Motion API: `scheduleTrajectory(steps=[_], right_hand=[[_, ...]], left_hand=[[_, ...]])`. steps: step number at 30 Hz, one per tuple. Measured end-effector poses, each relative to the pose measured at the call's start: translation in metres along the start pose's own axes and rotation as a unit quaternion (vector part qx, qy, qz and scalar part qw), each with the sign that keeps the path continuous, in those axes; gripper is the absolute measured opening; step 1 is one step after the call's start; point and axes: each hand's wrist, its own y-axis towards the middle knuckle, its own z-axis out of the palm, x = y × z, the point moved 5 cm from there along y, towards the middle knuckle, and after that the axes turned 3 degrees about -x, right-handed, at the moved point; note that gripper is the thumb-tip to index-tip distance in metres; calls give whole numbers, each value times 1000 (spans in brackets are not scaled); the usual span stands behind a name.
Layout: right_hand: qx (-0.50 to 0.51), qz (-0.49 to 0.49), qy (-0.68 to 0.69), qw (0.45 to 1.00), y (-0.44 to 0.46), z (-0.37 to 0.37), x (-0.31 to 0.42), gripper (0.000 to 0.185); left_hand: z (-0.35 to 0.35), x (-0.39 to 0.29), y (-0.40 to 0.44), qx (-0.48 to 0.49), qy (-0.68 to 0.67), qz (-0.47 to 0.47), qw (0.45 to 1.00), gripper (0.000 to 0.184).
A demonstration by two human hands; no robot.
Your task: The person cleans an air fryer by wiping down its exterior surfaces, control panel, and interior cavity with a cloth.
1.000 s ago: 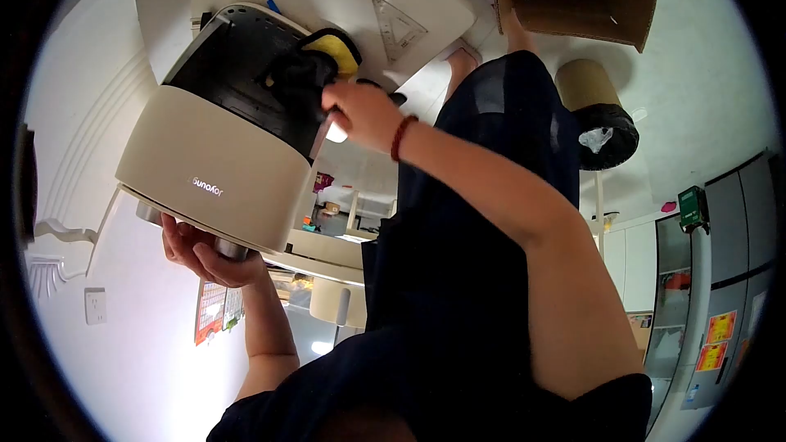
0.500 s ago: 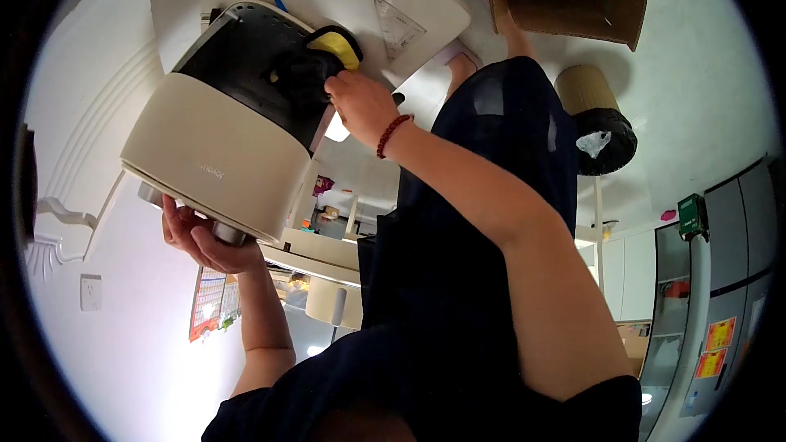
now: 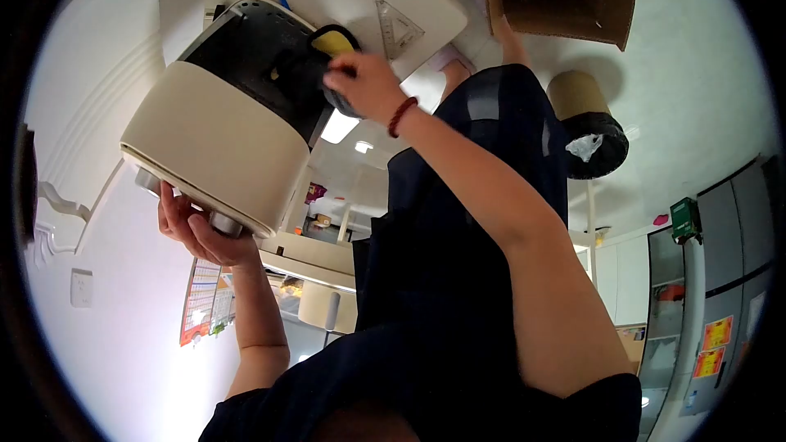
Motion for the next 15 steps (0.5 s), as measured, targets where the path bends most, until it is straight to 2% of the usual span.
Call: scheduleTrajectory(steps=[1,3,5,7,8,11,12,13,15], right_hand=[[-14,18,102,995,7,-13,16,21],[-25,-21,249,968,17,-42,74,26],[-16,-83,256,963,35,-57,106,26],[73,-81,264,958,53,-50,129,27],[94,-74,239,964,59,-42,133,21],[138,-136,55,980,58,-24,135,29],[114,-213,-71,968,54,-21,135,30],[87,-285,-196,934,46,-17,133,30],[26,-410,-432,803,22,-8,128,32]], left_hand=[[1,-2,1,-4,-6,-4,1000,51],[2,-1,1,8,-35,-34,999,55],[-1,3,0,17,-25,-27,999,55],[-4,2,0,25,-17,-31,999,53],[-4,1,0,25,-20,-33,999,53],[-1,-1,1,21,-43,-41,998,52],[-2,0,1,23,-41,-40,998,52],[-3,2,0,26,-39,-38,998,52],[-4,0,1,32,-29,-25,999,52]])
